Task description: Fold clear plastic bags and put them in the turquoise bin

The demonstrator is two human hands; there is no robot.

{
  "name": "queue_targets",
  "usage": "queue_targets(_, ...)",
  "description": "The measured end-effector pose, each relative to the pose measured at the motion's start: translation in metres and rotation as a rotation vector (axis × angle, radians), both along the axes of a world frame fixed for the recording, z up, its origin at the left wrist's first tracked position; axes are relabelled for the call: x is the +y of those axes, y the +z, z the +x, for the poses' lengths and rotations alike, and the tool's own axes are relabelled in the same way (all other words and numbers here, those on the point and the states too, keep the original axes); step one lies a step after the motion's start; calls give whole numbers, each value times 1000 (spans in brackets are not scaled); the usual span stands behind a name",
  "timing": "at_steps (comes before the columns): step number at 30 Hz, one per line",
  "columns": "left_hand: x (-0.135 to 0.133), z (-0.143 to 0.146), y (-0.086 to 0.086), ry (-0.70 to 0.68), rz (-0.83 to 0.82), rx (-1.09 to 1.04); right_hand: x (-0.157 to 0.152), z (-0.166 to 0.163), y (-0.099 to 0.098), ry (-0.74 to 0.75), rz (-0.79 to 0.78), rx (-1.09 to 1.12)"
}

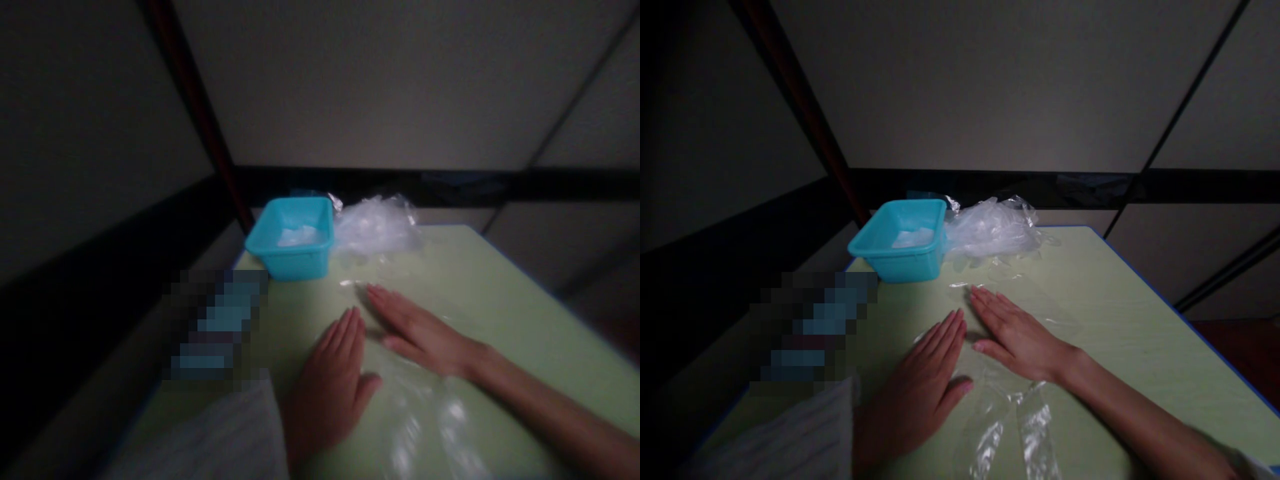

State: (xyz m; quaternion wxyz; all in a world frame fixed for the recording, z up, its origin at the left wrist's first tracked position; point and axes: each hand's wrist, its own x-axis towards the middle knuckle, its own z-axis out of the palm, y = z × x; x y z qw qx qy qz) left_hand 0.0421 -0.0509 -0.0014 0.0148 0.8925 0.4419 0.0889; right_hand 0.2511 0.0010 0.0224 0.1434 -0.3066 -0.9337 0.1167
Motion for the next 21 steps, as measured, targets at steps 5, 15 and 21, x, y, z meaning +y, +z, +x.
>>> queue_targets(5,-1,-1,-2,-1,5,-5,-5,-10,-3,42,-54,-55)
queue_targets(15,-2,-2,1,-27,12,21,0,3,-14,32,-30,-158)
queue_targets(21,-1,-3,2,-28,1,35,16,42,-18,-66,26,-159)
